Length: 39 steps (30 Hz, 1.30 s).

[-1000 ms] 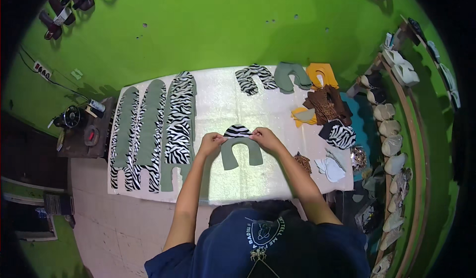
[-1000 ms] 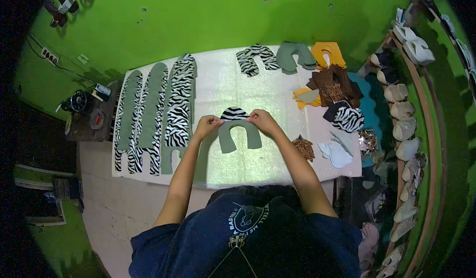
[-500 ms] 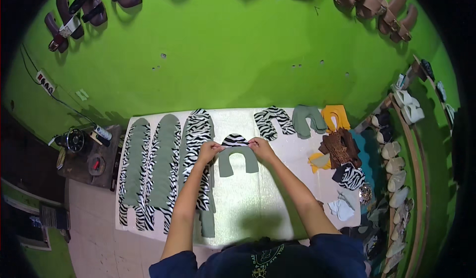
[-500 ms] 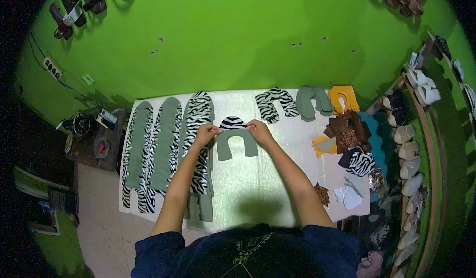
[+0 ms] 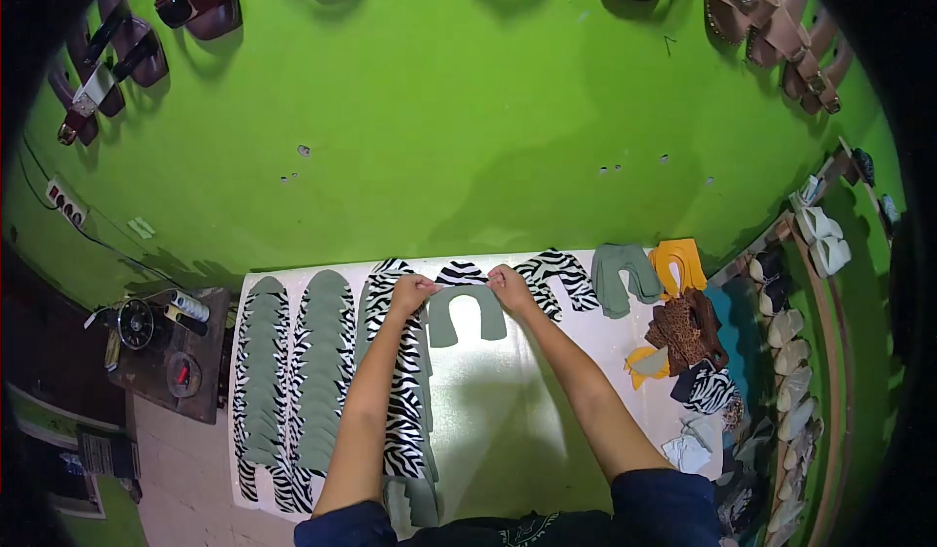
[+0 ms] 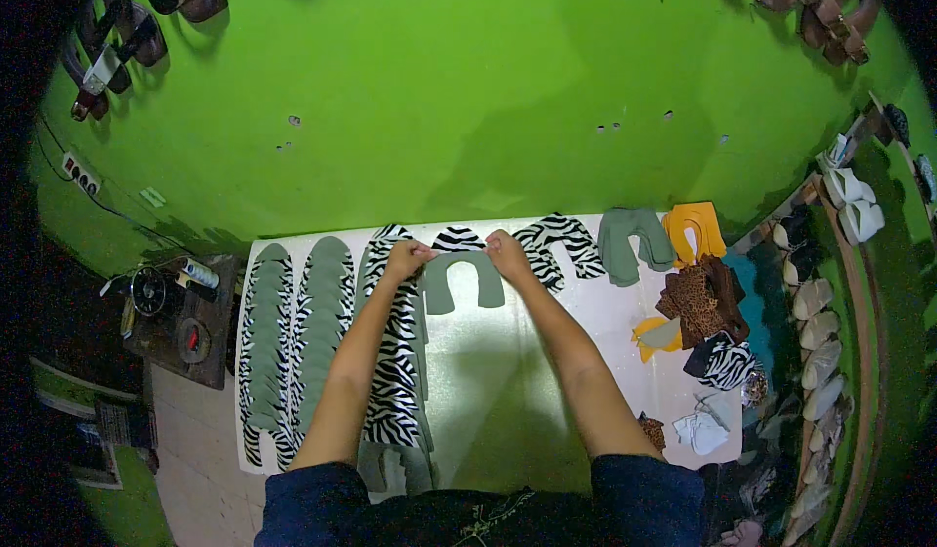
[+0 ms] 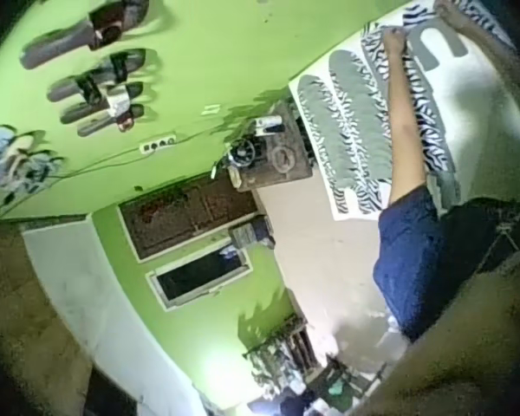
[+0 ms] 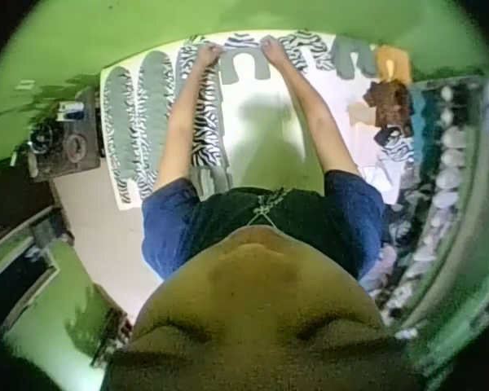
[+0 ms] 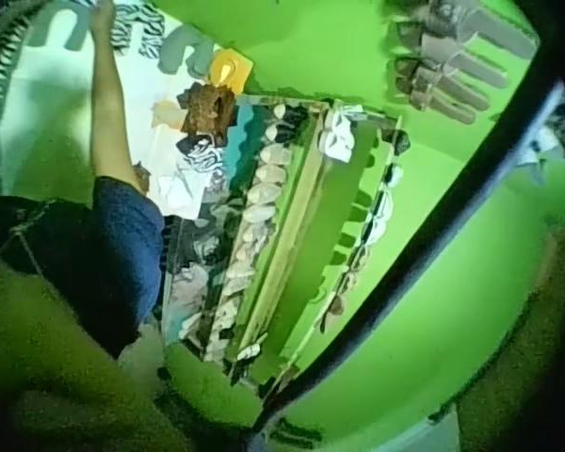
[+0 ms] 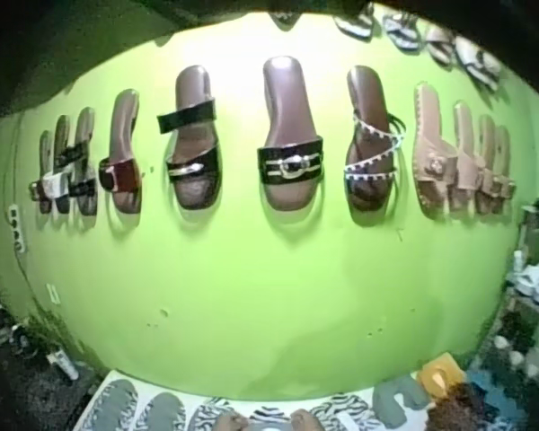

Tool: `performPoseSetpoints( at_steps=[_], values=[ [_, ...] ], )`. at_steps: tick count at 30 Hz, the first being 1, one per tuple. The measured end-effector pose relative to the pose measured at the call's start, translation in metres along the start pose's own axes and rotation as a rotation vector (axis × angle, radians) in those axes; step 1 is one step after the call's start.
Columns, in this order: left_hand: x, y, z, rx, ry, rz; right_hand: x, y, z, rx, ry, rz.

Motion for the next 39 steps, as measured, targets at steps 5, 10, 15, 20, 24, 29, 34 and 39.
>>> performPoseSetpoints(
  at_steps=[5,10,15,20,24,29,34,39],
  values=[
    [-0.011,-0.005,-0.010,-0.026,-0.004,0.045,-0.016,0.010,0.003,-0.005,0.018,-0.009],
    [-0.013,-0.007,-0.003,-0.056,-0.019,0.077,-0.021,0.015,0.011,-0.011,0.051,-0.016],
    [-0.017,-0.006,-0.003,-0.017,-0.077,0.074,-0.027,0.017,0.012,-0.028,0.044,0.026],
    [-0.022,-0.007,-0.016,0.009,-0.062,0.087,-0.036,0.021,0.010,-0.040,-0.011,0.055],
    [-0.022,-0.005,-0.010,-0.008,-0.066,0.083,-0.036,0.017,0.011,0.010,0.016,0.055],
    [-0.022,-0.002,-0.004,-0.019,-0.071,0.096,-0.033,0.017,0.018,0.018,0.065,0.074],
    [-0.021,0.002,-0.007,-0.058,-0.124,0.177,-0.030,0.024,0.011,0.122,0.046,0.163],
    [-0.018,0.013,-0.001,-0.138,-0.109,0.296,-0.030,0.025,0.017,0.284,-0.014,0.214]
  ],
)
Point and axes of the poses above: each hand's wrist, its own x-axis away from the middle knuckle, its own y-axis out of the palm, z = x × y, the point moved 2 cm from there along -x, towards the middle knuckle
